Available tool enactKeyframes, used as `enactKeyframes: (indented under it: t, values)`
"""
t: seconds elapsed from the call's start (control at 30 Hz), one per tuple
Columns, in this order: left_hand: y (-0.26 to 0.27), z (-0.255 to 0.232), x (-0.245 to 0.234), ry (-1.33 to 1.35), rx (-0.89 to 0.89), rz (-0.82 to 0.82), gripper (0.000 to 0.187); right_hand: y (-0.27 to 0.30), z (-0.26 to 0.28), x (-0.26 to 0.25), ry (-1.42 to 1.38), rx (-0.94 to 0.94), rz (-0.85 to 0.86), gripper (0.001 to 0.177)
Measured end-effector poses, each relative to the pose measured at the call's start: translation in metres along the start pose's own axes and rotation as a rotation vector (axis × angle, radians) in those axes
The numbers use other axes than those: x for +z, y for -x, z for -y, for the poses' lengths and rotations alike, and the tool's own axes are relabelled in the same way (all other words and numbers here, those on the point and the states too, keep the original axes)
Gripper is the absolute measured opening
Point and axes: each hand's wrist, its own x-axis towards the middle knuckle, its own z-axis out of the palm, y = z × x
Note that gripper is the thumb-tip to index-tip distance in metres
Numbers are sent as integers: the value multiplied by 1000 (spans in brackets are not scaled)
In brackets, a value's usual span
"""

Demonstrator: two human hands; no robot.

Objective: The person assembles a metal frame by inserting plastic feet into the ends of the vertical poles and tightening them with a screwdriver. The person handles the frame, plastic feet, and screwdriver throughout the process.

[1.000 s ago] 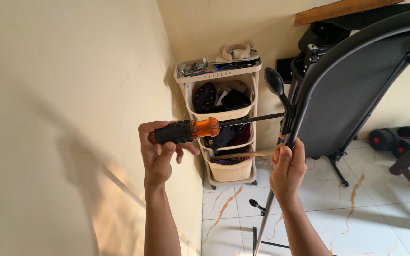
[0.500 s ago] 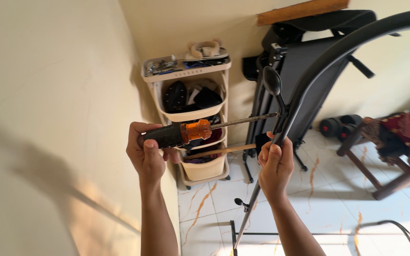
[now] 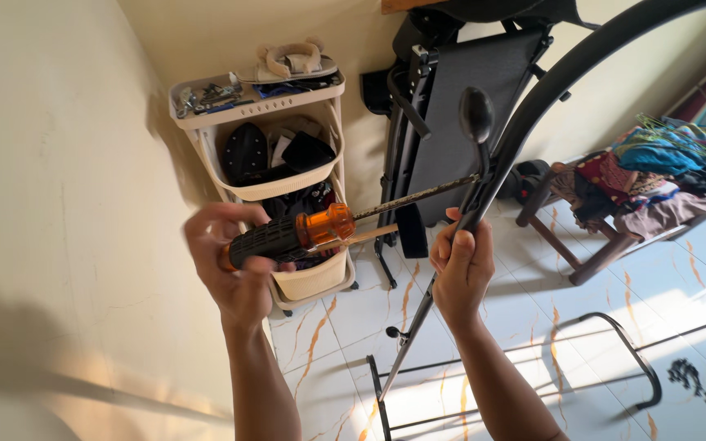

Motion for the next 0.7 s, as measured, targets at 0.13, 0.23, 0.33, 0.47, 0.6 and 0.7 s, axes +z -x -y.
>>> enactKeyframes:
  t: [0.13, 0.23, 0.33, 0.47, 0.6, 0.7]
  values:
    - [-13, -11, 5, 73, -17, 72, 71, -5, 0, 2, 28, -17, -1, 27]
    - [-14, -15, 3, 190, -248, -57, 75, -2, 1, 3, 27, -7, -6, 27]
    - [-17, -12, -2, 194, -207, -7, 69, -2, 4, 4, 63, -38, 4, 30]
    - [-15, -10, -7, 80, -88, 88, 68, -2, 12, 4, 80, -31, -9, 35]
    - [-11, -8, -11, 83, -169, -6, 68, -5, 13, 7, 102, -42, 4, 37]
    - [-10, -6, -15, 114, -156, -25, 62, 0, 15, 9, 118, -53, 5, 37]
